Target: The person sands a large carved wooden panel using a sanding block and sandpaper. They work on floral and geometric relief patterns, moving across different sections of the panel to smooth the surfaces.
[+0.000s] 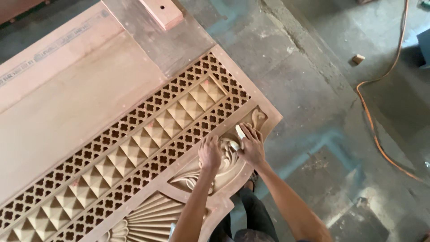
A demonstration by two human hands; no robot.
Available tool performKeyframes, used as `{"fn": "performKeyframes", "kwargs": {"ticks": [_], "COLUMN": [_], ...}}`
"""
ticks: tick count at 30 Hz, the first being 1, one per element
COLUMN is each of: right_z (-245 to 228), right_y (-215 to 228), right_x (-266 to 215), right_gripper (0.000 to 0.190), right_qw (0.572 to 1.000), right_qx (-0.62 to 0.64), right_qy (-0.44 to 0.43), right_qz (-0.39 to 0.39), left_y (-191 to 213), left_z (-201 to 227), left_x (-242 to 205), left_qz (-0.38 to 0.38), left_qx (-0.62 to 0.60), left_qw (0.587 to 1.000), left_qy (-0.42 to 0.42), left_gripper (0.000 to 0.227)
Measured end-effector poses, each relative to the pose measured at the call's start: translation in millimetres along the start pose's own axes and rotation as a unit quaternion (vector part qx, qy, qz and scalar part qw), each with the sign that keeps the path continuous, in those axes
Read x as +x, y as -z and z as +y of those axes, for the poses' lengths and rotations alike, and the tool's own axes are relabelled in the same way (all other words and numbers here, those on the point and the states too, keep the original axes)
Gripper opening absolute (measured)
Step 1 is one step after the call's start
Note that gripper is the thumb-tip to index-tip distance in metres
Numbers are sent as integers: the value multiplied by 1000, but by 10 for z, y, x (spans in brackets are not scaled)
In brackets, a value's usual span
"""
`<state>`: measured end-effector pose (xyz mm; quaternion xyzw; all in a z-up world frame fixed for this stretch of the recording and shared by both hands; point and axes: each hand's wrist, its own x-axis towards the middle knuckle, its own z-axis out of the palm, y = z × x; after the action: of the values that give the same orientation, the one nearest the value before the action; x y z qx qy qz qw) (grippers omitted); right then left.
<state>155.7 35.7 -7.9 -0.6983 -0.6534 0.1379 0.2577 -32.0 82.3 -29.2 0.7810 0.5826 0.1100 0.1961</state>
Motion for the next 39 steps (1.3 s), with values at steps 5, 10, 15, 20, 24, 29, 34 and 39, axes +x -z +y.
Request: {"fn": "performKeyframes", "kwargs": {"ticks": [5, 10, 15, 20, 24, 29, 34, 39], "right_z": [59, -30, 50, 21, -7, -35, -26, 13], "right_y": [-20, -45, -30, 16, 36, 50, 18, -1], "right_x": [57, 25, 43, 75, 52, 65, 94, 29], "right_gripper": [48, 36, 56, 48, 61, 63, 59, 56], "right_qw": [998, 1000, 998, 1000, 998, 999, 1000, 999], "right_qx": [9, -4, 10, -3, 17, 11, -11, -2], "right_qy": [33, 8, 37, 17, 38, 18, 15, 16], "right_qz": [43, 2, 40, 9, 37, 29, 6, 48], "left_y": [-162, -69, 6, 63, 168, 141, 144, -63], "left_z": [-138, -120, 13, 62, 13, 38, -109, -97], "left_x": [87, 22, -107, 64, -1, 249, 248, 220], "left_qz": [41, -4, 20, 30, -14, -10, -66, 12], "left_qx": [16, 18, 10, 19, 17, -6, -20, -38], "left_qw": [998, 999, 999, 997, 998, 982, 981, 973], "left_qy": [-55, -45, 37, -66, -56, -191, -183, -228], "left_gripper": [13, 15, 20, 25, 13, 25, 18, 30]}}
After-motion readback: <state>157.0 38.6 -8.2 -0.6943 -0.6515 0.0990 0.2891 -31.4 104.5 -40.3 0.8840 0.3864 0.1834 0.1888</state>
